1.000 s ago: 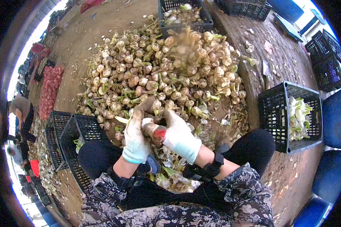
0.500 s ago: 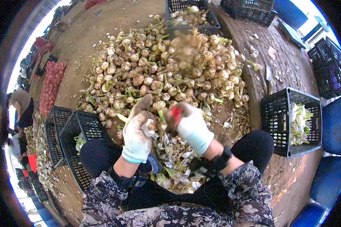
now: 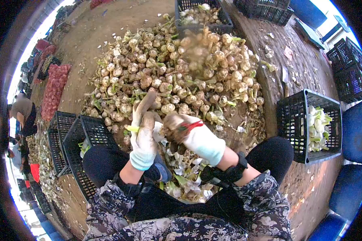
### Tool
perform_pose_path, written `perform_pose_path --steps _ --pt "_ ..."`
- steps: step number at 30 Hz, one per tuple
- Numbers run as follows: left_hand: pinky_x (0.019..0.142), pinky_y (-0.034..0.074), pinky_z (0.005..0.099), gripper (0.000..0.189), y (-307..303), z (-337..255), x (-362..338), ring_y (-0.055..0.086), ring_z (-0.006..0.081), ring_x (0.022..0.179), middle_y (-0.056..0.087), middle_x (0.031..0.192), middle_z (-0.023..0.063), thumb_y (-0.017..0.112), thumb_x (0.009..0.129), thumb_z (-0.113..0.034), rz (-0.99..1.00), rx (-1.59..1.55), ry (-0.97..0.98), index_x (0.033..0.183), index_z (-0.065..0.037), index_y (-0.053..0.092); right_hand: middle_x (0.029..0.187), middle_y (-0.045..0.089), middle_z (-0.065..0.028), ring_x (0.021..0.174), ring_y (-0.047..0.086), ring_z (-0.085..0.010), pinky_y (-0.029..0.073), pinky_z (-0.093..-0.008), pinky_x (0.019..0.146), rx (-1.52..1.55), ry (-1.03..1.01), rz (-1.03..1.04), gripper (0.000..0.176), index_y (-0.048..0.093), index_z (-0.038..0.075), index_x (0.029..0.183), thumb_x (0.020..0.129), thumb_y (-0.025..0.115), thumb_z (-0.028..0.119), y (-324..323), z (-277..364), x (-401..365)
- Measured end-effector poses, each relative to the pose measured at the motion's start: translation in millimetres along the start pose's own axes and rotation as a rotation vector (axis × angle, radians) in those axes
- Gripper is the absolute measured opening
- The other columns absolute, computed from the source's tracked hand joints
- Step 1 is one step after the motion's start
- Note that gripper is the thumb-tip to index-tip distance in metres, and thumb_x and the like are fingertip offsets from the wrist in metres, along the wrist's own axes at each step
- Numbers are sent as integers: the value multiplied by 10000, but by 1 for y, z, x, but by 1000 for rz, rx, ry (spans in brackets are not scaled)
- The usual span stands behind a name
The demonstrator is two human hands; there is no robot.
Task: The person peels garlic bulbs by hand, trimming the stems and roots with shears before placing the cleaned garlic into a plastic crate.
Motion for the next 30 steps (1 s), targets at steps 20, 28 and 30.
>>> perform_pose_path --steps 20,28,30 --pt "718 390 285 498 1 2 0 448 169 804 431 986 83 530 744 -39 -110 57 350 1238 -63 479 760 522 47 669 460 -52 379 -189 601 284 161 -85 145 550 9 940 808 503 46 1 -24 0" --pt "809 389 358 442 17 -35 -6 448 303 931 456 1079 193 481 778 -50 -67 483 358 1217 -4 461 792 541 -193 691 517 -319 421 -397 635 -99 -195 -657 239 513 -50 946 741 494 71 36 -63 -5" --pt "825 384 364 451 20 -39 -7 448 307 936 464 1082 196 484 761 -21 -64 387 323 1212 -2 465 736 540 -184 663 516 -324 412 -407 603 150 -82 -732 167 530 -32 859 725 512 64 34 -75 -1"
Point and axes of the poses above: each hand's wrist, its own x-axis towards the middle knuckle, its own y-axis out of the palm, z = x × y, the point moved 4 cm from there along x, towards the middle knuckle
